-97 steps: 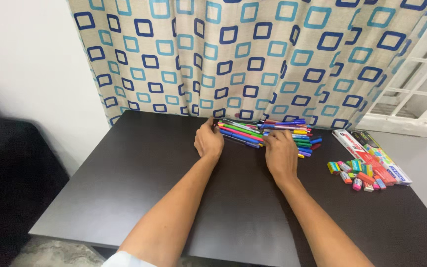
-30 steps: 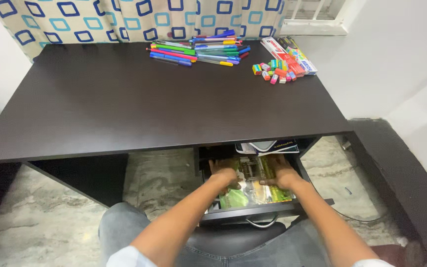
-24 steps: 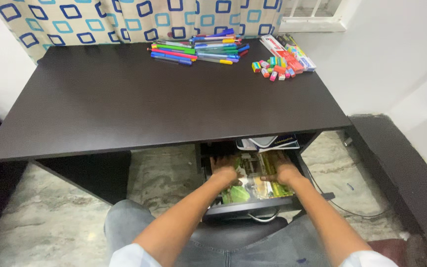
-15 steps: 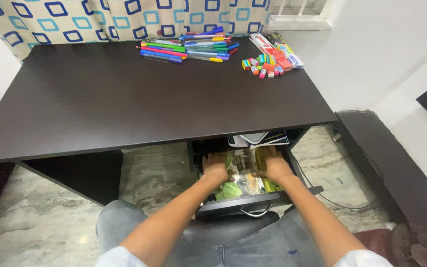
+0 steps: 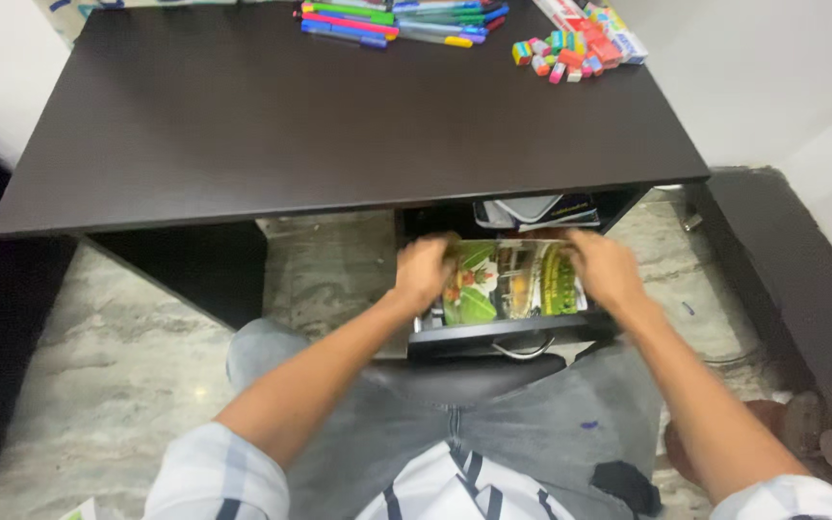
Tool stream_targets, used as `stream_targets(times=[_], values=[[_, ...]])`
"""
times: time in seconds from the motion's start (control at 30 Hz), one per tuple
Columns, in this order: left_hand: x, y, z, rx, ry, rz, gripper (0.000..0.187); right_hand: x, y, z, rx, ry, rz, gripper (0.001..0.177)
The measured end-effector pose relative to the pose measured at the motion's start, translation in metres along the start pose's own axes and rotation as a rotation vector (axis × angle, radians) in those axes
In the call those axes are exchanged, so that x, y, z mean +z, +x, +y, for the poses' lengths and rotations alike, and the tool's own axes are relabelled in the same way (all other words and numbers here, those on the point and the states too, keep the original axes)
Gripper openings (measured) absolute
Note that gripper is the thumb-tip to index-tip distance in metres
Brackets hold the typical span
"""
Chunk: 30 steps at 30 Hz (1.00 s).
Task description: The person sits on the floor and removes books, notebooks, and stationery from a drawer, placing them on a desk. They then arrange the items into neat stacks and piles.
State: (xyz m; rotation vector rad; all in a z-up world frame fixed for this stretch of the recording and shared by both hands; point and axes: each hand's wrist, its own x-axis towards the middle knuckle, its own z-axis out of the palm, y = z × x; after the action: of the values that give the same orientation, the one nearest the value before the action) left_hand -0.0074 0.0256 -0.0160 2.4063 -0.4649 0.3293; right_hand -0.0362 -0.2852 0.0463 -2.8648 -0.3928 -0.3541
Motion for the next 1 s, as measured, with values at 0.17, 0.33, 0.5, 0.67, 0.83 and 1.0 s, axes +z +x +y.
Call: stream_targets(times=[0.17, 0.33, 0.5, 0.67, 0.83, 1.0], values=[[-0.052, 0.004, 0.013, -0.088, -0.232, -0.164, 0.039, -0.044, 0.003, -0.019, 0.035, 0.033, -0.092, 0.028], [-0.111, -0.001, 0.045, -0.105, -0.345, -0.179, 0.036, -0.091, 0.011, -0.043, 0.001, 0.127, -0.114, 0.027], [-0.163, -0.001, 0.055, -0.044, -0.577, -0.13, 0.036, -0.152, 0.03, -0.051, -0.064, 0.281, -0.088, 0.028], [-0.21, 0.008, 0.033, -0.098, -0.795, -0.105, 0.032, -0.175, 0.065, -0.059, 0.112, 0.652, -0.118, 0.027], [-0.25, 0.028, -0.001, -0.191, -1.033, 0.044, 0.041, -0.132, 0.125, -0.114, 0.081, 1.172, 0.068, 0.027], [-0.275, 0.03, -0.046, -0.252, -0.843, 0.231, 0.038, -0.06, 0.174, -0.23, 0.128, 1.454, 0.04, 0.023]])
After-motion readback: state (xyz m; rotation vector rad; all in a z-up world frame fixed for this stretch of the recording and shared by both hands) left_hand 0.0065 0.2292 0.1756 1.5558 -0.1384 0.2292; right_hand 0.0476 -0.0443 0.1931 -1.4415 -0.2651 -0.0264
